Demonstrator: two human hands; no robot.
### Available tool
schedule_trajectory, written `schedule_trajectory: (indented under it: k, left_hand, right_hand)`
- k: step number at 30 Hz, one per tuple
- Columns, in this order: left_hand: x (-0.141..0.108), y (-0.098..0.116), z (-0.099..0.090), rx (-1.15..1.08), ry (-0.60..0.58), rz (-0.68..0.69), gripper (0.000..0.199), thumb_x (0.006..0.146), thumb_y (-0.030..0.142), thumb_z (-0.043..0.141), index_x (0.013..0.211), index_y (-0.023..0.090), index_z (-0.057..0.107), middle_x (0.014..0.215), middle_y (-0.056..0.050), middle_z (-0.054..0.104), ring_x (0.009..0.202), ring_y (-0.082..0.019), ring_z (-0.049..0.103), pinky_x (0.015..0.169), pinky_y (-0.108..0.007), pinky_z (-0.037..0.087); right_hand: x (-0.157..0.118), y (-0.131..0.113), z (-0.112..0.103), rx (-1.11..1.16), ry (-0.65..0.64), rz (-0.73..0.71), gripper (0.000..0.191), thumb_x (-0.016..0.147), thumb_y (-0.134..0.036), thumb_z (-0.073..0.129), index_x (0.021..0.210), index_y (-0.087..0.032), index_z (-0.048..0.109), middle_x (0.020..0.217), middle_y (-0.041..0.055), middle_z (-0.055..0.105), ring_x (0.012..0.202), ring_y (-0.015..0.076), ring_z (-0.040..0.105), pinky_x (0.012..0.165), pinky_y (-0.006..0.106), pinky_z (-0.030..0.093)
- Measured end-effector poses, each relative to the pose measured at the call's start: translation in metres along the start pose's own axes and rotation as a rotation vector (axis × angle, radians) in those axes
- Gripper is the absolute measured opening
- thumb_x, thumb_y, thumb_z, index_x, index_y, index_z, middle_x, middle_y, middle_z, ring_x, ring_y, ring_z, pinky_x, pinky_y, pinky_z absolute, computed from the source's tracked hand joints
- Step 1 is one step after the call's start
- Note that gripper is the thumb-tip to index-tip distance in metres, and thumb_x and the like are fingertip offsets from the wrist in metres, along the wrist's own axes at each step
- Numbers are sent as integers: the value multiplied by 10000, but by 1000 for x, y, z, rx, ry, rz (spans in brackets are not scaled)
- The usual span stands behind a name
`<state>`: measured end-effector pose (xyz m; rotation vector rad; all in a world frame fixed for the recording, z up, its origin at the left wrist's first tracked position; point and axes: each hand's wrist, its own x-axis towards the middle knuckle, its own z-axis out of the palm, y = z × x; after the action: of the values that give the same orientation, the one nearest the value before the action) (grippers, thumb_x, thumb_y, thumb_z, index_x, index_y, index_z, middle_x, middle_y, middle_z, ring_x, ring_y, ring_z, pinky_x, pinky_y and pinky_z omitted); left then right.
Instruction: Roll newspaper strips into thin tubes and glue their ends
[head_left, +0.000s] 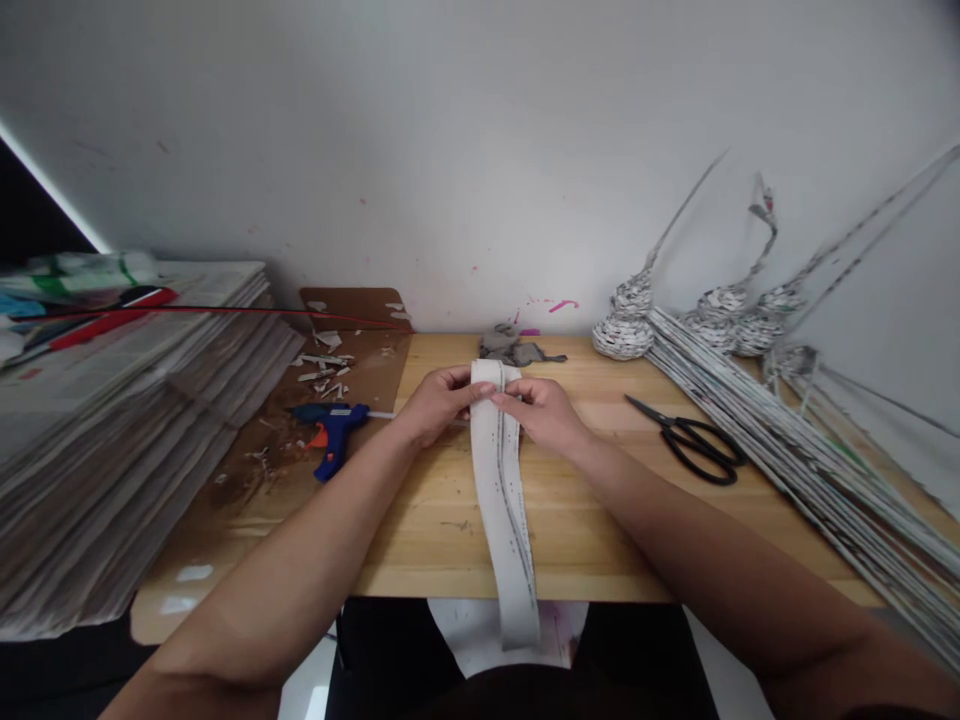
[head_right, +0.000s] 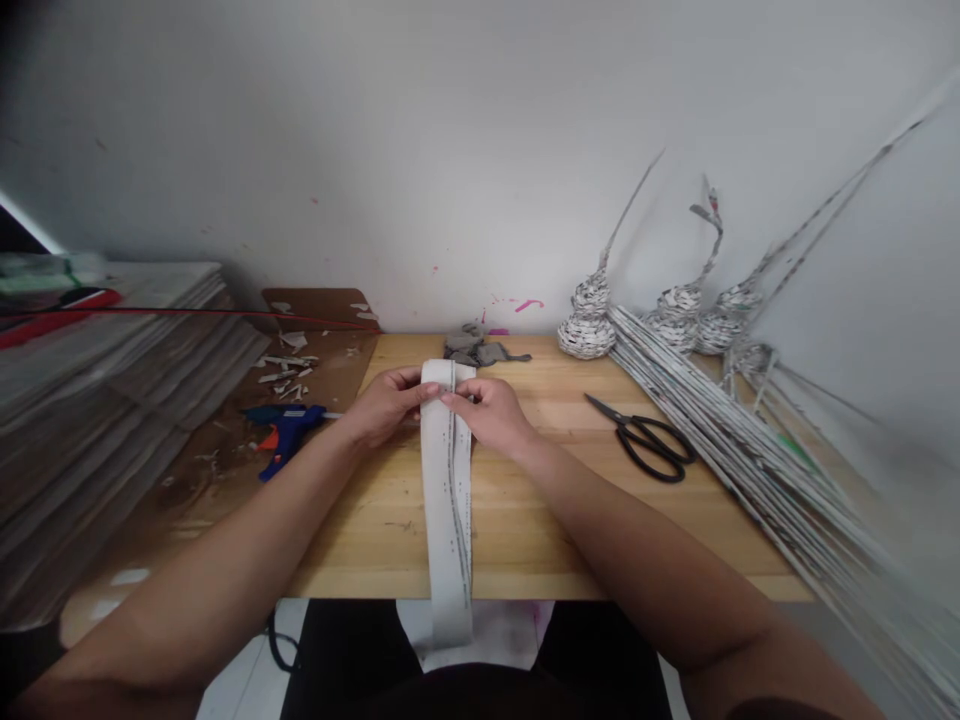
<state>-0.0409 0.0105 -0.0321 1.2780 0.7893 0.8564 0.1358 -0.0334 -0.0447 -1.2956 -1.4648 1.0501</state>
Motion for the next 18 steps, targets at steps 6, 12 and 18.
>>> schedule_trajectory:
  k: [6, 12, 18]
  left_hand:
    - [3, 0, -3, 9, 107, -7, 371, 629, 424, 815, 872, 152, 748, 723, -27, 661, 535, -80, 511, 462, -189, 367]
    - [9, 11, -20, -34, 324, 52, 404, 604, 440, 820, 877, 162, 713, 670, 2, 645, 487, -86, 497, 441, -203, 377]
    - [8, 30, -49, -131, 418, 68, 424, 565, 369, 851, 906, 176, 690, 730, -6, 680, 577, -118, 587, 567, -245, 482]
  right_hand:
    - [6, 5, 2, 179, 39, 31, 329, 747, -499, 662, 714, -171, 672, 642, 19, 622, 579, 155, 552, 532, 278, 447]
    - [10, 7, -2, 176, 250, -8, 320, 757, -478, 621, 622, -210, 509, 540, -32, 476, 505, 132, 431, 477, 263, 348]
    - [12, 16, -5, 71, 289, -145, 287, 782, -387, 563, 596, -214, 428, 574, -44, 349, 562, 126, 347, 518, 255, 301]
